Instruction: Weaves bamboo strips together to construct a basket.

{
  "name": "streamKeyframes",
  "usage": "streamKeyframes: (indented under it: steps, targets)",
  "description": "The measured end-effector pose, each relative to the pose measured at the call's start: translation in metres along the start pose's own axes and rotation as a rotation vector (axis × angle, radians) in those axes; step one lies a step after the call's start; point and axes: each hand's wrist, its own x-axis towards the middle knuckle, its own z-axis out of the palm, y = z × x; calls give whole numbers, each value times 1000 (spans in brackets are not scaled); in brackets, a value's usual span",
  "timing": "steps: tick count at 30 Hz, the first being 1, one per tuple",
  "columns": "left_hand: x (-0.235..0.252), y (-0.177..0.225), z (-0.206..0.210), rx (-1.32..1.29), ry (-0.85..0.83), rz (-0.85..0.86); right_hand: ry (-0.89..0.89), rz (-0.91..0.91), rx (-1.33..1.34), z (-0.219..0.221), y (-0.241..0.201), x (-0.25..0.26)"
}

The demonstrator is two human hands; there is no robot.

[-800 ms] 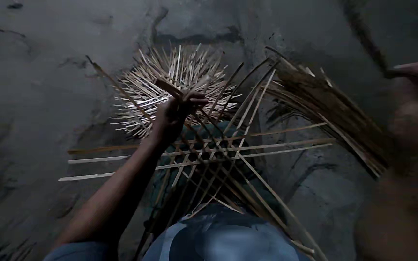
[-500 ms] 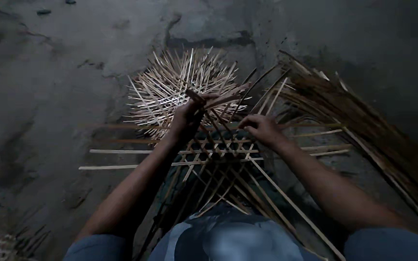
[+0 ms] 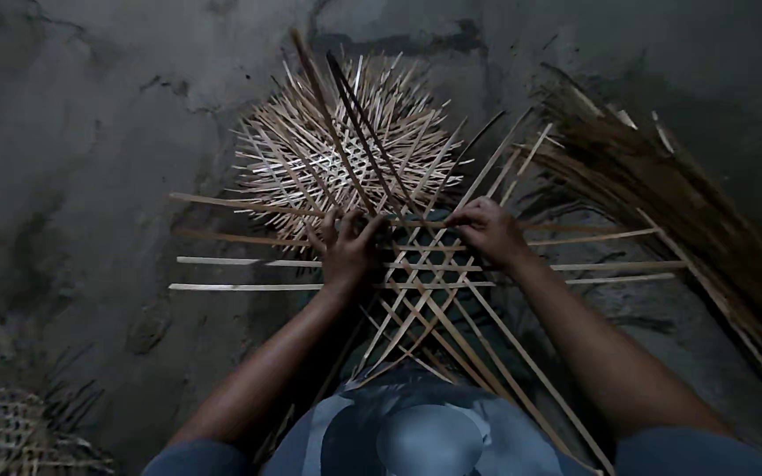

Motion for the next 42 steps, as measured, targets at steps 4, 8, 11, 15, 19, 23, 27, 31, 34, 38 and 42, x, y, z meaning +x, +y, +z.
streamKeyframes:
  steps: [4,8,11,15,19,23,27,31,34,38,42]
  targets:
    - [3,3,2,31,-38,-1,-1,3,3,0,8,0]
    - [4,3,5,32,-34,10,-22,7,12,0,8,-3]
    - [4,2,6,41,-43,13,-44,19,41,-2,9,-4]
    - [5,2,5,21,-56,18,-10,-14,-136,3,5,-5]
    - [5,2,5,30,-61,23,55,-80,-307,30,-32,-10]
    - [4,1,3,47,-97,26,47,-30,-300,56,-43,-18]
    - [3,1,4,53,-114,31,97,-65,-284,66,-32,-25]
    - [3,-1,9,61,-80,51,92,-60,-251,68,-28,-25]
    - [3,-1,10,54,-51,58,84,-46,-222,67,-28,-25]
    - [5,0,10,80,-56,53,71,-60,-217,65,-26,-23]
    - [14,0,-9,59,-150,89,94,-45,-158,51,-28,-14]
